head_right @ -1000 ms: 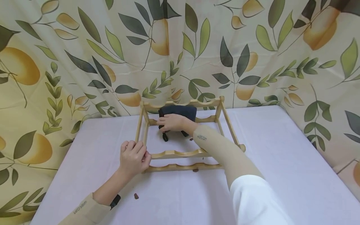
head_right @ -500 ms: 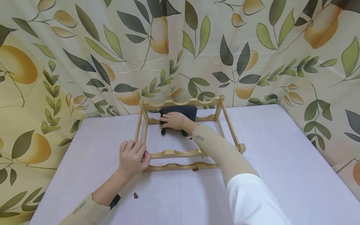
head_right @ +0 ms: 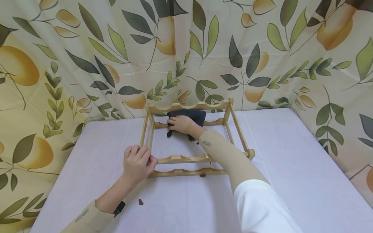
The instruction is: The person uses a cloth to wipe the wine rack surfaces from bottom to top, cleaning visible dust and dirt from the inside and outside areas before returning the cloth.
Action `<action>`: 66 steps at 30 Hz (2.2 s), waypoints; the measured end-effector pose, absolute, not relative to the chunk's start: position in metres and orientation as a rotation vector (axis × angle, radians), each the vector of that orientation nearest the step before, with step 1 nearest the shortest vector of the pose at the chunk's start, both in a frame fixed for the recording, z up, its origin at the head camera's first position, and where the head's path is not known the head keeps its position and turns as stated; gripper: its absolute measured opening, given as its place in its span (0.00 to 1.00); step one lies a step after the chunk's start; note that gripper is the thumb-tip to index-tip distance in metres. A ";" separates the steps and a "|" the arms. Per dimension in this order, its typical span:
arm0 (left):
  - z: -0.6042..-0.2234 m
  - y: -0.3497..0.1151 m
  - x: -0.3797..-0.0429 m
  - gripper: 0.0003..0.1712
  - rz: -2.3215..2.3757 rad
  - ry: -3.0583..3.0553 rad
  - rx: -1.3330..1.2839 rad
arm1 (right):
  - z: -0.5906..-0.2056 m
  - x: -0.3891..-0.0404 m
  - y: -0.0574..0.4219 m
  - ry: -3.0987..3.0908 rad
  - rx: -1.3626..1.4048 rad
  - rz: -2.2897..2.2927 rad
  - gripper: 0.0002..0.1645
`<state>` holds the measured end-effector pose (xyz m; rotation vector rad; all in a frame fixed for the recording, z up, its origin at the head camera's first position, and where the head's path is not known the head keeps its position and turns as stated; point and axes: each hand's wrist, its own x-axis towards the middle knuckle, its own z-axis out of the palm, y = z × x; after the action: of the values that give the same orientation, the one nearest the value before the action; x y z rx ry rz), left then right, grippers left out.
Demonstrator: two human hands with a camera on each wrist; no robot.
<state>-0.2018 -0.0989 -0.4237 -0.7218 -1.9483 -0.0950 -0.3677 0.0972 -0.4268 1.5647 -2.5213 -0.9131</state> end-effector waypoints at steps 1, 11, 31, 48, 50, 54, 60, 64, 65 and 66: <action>-0.423 -0.099 -0.202 0.13 -0.094 -1.947 -0.719 | -0.428 -0.368 0.097 -2.510 1.570 -0.898 0.22; -0.422 -0.100 -0.202 0.15 -0.064 -1.961 -0.710 | -0.430 -0.368 0.100 -2.498 1.560 -0.794 0.16; -0.421 -0.100 -0.202 0.15 -0.074 -1.979 -0.709 | -0.427 -0.364 0.108 -2.630 1.403 -0.711 0.09; -0.420 -0.099 -0.201 0.16 -0.097 -1.997 -0.715 | -0.439 -0.367 0.114 -2.170 1.627 -0.632 0.13; -0.420 -0.099 -0.201 0.16 -0.092 -1.997 -0.713 | -0.440 -0.367 0.112 -2.194 1.601 -0.674 0.13; -0.420 -0.100 -0.201 0.16 -0.078 -2.008 -0.709 | -0.440 -0.366 0.110 -2.278 1.530 -0.742 0.15; -0.420 -0.102 -0.201 0.16 -0.051 -1.996 -0.693 | -0.441 -0.366 0.108 -2.356 1.451 -0.702 0.15; -0.420 -0.102 -0.202 0.16 -0.043 -1.990 -0.694 | -0.441 -0.365 0.108 -2.401 1.406 -0.682 0.13; -0.420 -0.101 -0.202 0.16 -0.041 -1.987 -0.696 | -0.441 -0.364 0.108 -2.409 1.398 -0.675 0.12; -0.420 -0.101 -0.202 0.16 -0.041 -1.984 -0.696 | -0.441 -0.364 0.109 -2.414 1.395 -0.670 0.12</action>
<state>-0.2022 -0.1011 -0.4200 -0.6961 -1.9841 -0.0412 -0.3639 0.1086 -0.4413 1.3952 -2.4143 -0.6695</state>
